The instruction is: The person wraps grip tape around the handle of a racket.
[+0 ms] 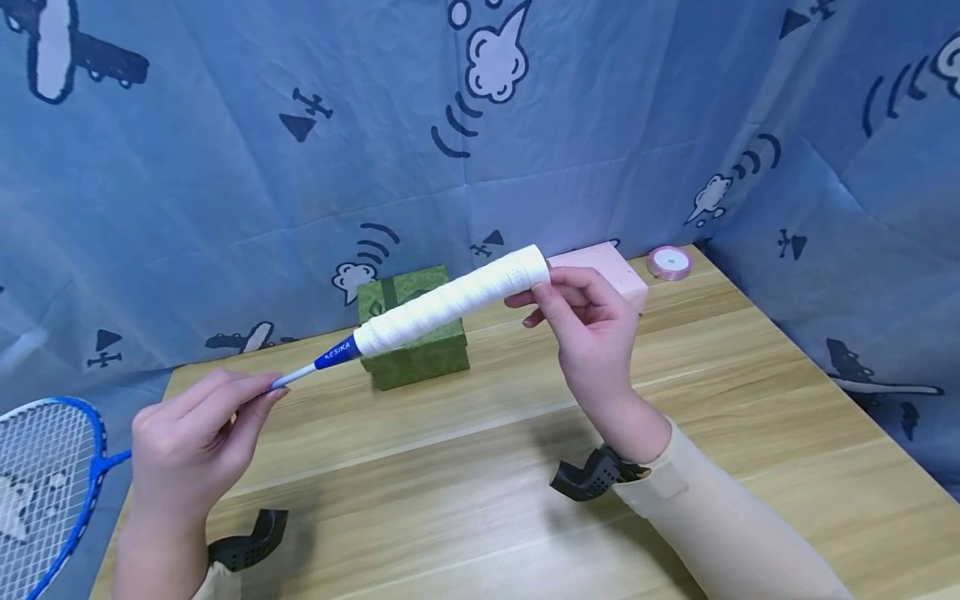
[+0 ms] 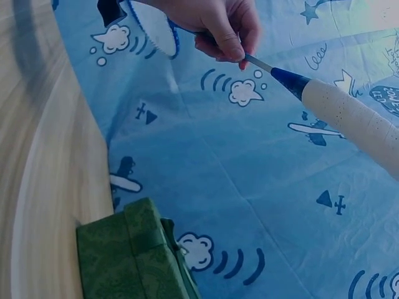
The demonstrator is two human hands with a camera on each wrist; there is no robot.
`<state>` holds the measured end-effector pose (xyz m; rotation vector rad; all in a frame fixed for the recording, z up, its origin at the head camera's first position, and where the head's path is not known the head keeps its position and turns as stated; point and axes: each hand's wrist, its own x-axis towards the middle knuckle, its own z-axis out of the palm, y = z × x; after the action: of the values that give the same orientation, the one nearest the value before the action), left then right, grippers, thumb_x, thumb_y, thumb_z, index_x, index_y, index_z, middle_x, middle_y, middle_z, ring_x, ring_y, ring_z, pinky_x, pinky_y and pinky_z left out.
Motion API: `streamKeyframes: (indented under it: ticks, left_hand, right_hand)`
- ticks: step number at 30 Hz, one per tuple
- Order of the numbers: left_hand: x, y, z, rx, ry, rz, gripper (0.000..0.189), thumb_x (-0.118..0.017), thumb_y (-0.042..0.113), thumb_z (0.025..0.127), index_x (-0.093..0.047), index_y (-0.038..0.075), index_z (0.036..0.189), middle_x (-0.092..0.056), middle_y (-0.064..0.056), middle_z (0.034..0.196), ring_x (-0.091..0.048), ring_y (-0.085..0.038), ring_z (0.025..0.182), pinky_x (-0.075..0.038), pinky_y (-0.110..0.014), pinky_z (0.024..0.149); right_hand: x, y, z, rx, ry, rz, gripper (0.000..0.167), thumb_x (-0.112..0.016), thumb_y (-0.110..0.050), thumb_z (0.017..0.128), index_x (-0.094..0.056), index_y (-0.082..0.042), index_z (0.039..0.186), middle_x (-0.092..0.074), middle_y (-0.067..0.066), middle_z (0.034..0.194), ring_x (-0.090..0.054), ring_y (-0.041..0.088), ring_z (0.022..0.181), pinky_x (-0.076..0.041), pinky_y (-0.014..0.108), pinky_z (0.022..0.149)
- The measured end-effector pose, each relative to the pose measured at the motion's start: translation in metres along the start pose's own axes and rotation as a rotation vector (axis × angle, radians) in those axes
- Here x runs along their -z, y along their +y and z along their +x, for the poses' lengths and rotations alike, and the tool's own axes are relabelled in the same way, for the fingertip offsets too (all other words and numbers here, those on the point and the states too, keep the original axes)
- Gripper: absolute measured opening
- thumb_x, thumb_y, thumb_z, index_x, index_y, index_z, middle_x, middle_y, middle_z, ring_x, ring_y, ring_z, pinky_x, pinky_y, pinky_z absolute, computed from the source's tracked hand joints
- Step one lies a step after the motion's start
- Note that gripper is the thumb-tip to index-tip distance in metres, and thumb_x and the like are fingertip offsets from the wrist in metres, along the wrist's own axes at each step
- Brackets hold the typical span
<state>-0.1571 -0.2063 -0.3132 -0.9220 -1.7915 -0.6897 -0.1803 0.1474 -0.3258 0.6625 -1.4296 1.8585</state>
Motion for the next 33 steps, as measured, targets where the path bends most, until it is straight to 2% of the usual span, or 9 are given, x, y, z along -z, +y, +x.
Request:
streamKeyframes:
  ticks: [6, 12, 16, 20, 23, 28, 31, 33]
  left_hand:
    - [-0.0014, -0.0058, -0.0047, -0.018, 0.028, 0.058, 0.042, -0.067, 0.034, 0.102, -0.08, 0.0, 0.081, -0.068, -0.007, 0.064, -0.043, -0.012, 0.044, -0.028, -0.021, 0.043]
    - [-0.0007, -0.0032, -0.0032, -0.004, -0.002, 0.078, 0.044, -0.064, 0.035, 0.104, -0.079, -0.002, 0.083, -0.062, -0.004, 0.061, -0.036, -0.008, 0.047, -0.027, -0.02, 0.044]
    - [0.0001, 0.0007, -0.0006, -0.007, -0.019, 0.065, 0.047, -0.063, 0.036, 0.104, -0.076, -0.002, 0.082, -0.06, -0.003, 0.061, -0.034, -0.005, 0.049, -0.026, -0.018, 0.044]
    - [0.0, 0.0024, 0.0006, -0.009, 0.003, 0.065, 0.048, -0.064, 0.038, 0.104, -0.076, -0.002, 0.079, -0.066, -0.007, 0.064, -0.043, -0.009, 0.045, -0.029, -0.018, 0.042]
    - [-0.001, 0.0021, 0.0006, -0.01, 0.026, 0.072, 0.049, -0.065, 0.038, 0.103, -0.076, -0.002, 0.076, -0.069, -0.009, 0.065, -0.049, -0.014, 0.043, -0.029, -0.02, 0.04]
    - [-0.0004, 0.0019, -0.0003, -0.002, 0.011, 0.061, 0.05, -0.064, 0.038, 0.103, -0.076, -0.002, 0.076, -0.068, -0.009, 0.064, -0.045, -0.01, 0.043, -0.028, -0.019, 0.041]
    - [0.0002, 0.0022, -0.0005, 0.007, -0.004, 0.044, 0.05, -0.064, 0.038, 0.104, -0.076, -0.002, 0.077, -0.068, -0.008, 0.063, -0.041, -0.006, 0.045, -0.025, -0.017, 0.042]
    - [0.0003, 0.0025, -0.0006, 0.013, -0.004, 0.043, 0.05, -0.064, 0.039, 0.104, -0.076, -0.002, 0.077, -0.067, -0.008, 0.062, -0.04, -0.007, 0.046, -0.025, -0.018, 0.043]
  right_hand:
    - [0.001, -0.0002, 0.0004, 0.007, 0.023, 0.001, 0.009, -0.067, 0.003, 0.097, -0.072, 0.005, 0.105, -0.08, 0.007, 0.092, -0.078, 0.02, 0.081, -0.058, 0.027, 0.062]
    - [0.0015, 0.0008, 0.0004, -0.025, 0.032, -0.044, 0.014, -0.066, 0.001, 0.099, -0.065, 0.015, 0.101, -0.079, 0.005, 0.087, -0.076, 0.018, 0.077, -0.056, 0.026, 0.059]
    - [0.0017, 0.001, 0.0005, -0.04, 0.035, -0.066, 0.016, -0.065, 0.001, 0.099, -0.063, 0.017, 0.099, -0.078, 0.003, 0.084, -0.075, 0.017, 0.075, -0.056, 0.026, 0.059]
    - [0.0017, 0.0, 0.0007, -0.039, 0.023, -0.066, 0.013, -0.066, 0.001, 0.099, -0.065, 0.014, 0.101, -0.078, 0.001, 0.083, -0.075, 0.015, 0.074, -0.057, 0.026, 0.059]
    - [0.0021, -0.001, 0.0006, -0.039, 0.001, -0.049, 0.009, -0.066, 0.002, 0.099, -0.069, 0.007, 0.105, -0.078, 0.002, 0.085, -0.074, 0.015, 0.076, -0.057, 0.026, 0.06]
    - [0.0025, -0.0016, 0.0001, -0.043, -0.015, -0.034, 0.009, -0.067, 0.0, 0.098, -0.071, -0.001, 0.106, -0.077, 0.001, 0.084, -0.074, 0.015, 0.074, -0.056, 0.026, 0.061]
    - [0.0027, -0.0014, -0.0001, -0.047, -0.01, -0.028, 0.006, -0.069, -0.003, 0.098, -0.069, 0.0, 0.103, -0.077, 0.001, 0.079, -0.073, 0.014, 0.07, -0.056, 0.026, 0.061]
    - [0.0028, -0.0013, -0.0001, -0.05, -0.006, -0.025, 0.009, -0.071, -0.006, 0.098, -0.066, 0.002, 0.1, -0.076, 0.0, 0.077, -0.073, 0.013, 0.067, -0.055, 0.025, 0.06]
